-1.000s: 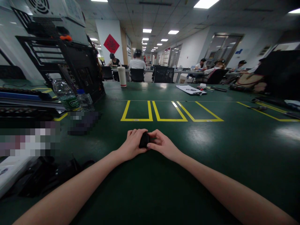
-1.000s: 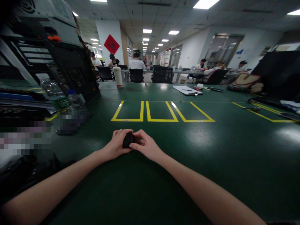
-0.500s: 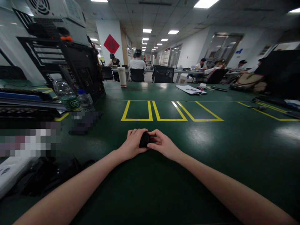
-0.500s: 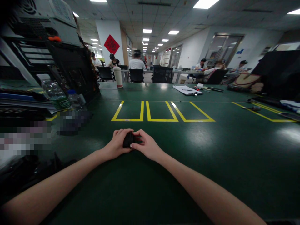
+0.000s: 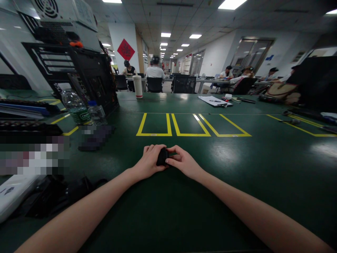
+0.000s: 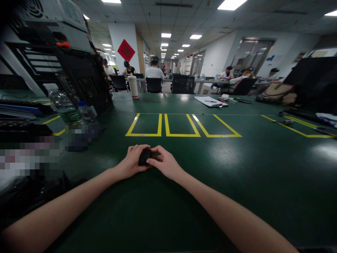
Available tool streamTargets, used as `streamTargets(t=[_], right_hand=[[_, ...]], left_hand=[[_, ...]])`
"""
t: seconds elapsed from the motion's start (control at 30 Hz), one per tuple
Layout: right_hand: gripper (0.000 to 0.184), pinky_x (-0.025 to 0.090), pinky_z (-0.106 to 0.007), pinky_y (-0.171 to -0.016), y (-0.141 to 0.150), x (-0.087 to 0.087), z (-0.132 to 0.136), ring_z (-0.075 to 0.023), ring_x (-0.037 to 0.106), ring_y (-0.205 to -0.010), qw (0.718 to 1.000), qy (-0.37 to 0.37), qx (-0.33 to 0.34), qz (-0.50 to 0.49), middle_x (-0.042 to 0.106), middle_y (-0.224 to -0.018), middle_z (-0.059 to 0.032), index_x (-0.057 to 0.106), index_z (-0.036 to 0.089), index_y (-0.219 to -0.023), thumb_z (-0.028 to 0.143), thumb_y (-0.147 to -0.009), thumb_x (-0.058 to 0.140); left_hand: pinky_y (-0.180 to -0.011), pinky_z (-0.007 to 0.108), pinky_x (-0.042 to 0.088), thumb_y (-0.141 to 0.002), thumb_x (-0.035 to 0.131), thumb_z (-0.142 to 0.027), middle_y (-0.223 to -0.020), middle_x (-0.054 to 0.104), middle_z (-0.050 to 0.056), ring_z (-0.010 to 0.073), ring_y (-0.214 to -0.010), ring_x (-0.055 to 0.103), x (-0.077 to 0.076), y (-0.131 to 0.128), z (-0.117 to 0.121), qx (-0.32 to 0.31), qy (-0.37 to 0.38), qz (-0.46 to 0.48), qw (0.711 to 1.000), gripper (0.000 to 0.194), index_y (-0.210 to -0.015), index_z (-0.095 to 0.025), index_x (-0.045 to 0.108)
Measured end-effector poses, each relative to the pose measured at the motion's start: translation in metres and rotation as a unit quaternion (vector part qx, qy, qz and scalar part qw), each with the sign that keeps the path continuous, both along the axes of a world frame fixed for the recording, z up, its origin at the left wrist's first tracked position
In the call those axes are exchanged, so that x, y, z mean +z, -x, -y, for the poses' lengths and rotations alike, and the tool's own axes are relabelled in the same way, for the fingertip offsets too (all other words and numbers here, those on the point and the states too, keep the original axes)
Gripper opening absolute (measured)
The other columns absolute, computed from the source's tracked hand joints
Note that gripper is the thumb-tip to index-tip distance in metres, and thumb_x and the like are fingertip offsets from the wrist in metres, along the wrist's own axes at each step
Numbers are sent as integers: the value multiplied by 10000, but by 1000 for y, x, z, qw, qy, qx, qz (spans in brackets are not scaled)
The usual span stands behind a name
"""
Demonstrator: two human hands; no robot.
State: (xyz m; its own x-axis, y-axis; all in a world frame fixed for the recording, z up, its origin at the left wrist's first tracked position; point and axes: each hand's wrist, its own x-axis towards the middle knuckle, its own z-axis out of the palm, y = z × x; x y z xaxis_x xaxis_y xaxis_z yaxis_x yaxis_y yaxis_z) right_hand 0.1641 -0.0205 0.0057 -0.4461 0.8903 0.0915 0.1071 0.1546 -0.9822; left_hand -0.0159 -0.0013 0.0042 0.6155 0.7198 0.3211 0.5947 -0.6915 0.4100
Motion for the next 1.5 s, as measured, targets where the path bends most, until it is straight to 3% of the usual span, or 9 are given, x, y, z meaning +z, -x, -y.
streamTargets(t=[0.1, 0.27, 0.47, 0.67, 0.9, 1.1, 1.3, 1.5], right_hand=[[296, 464, -358, -859, 0, 0, 1, -168, 544, -976, 1000, -12, 9, -16, 511, -1021, -10, 459, 214, -994, 179, -726, 580], [196, 495, -351, -785, 3, -5, -2, -157, 573, -888, 999, -12, -10, -29, 513, -976, -13, 469, 209, -958, 226, -770, 522], [247, 483, -363, -802, 4, -8, -6, -167, 559, -925, 999, -10, -29, -8, 509, -1022, -34, 458, 217, -1002, 229, -765, 529], [249, 485, -353, -828, 2, -6, -2, -170, 550, -968, 1000, -10, 1, -23, 513, -1039, -11, 471, 220, -973, 184, -742, 557], [205, 508, -354, -784, 2, -6, -3, -156, 587, -873, 1000, -9, -10, -27, 517, -1003, -13, 481, 210, -959, 222, -761, 535], [278, 492, -358, -813, 2, -6, -4, -167, 577, -924, 999, -4, -30, -10, 521, -1031, -25, 465, 216, -1010, 207, -746, 552], [281, 472, -356, -849, 1, -5, -1, -167, 561, -968, 999, -1, -2, -34, 534, -1037, -11, 469, 217, -973, 171, -719, 580], [186, 493, -344, -789, 2, -5, -3, -155, 578, -892, 999, -8, -15, -33, 533, -979, -18, 481, 199, -939, 218, -761, 532]], left_hand=[[-860, 386, 301, -708, 609, -289, -1081, 468, 71, 232, -980, 433, -3, -1, -2, 6, -10, 1, 1000, 546, -1164, -198, 322], [-846, 384, 304, -687, 629, -310, -1062, 478, 69, 236, -956, 443, -9, -2, -5, 13, -25, 9, 1000, 573, -1161, -196, 327], [-863, 386, 302, -712, 603, -317, -1094, 469, 75, 234, -977, 440, -3, -1, -2, 6, -9, 4, 1000, 544, -1164, -190, 327], [-867, 390, 308, -725, 592, -319, -1099, 465, 82, 236, -988, 439, 2, -1, 0, 1, -1, -4, 1000, 541, -1176, -189, 323], [-861, 397, 315, -724, 592, -324, -1104, 463, 79, 236, -985, 444, 2, -1, 1, 1, -3, -1, 1000, 539, -1172, -196, 321], [-846, 407, 318, -713, 601, -328, -1092, 472, 77, 249, -982, 447, -1, -1, -1, 5, -5, 2, 1000, 545, -1167, -206, 326], [-848, 400, 310, -708, 606, -316, -1094, 466, 80, 246, -983, 438, -6, -1, -3, 7, -18, 9, 1000, 554, -1168, -203, 319], [-852, 394, 308, -697, 619, -330, -1091, 471, 72, 239, -978, 445, -6, -1, -4, 5, -19, 9, 1000, 568, -1165, -209, 320]])
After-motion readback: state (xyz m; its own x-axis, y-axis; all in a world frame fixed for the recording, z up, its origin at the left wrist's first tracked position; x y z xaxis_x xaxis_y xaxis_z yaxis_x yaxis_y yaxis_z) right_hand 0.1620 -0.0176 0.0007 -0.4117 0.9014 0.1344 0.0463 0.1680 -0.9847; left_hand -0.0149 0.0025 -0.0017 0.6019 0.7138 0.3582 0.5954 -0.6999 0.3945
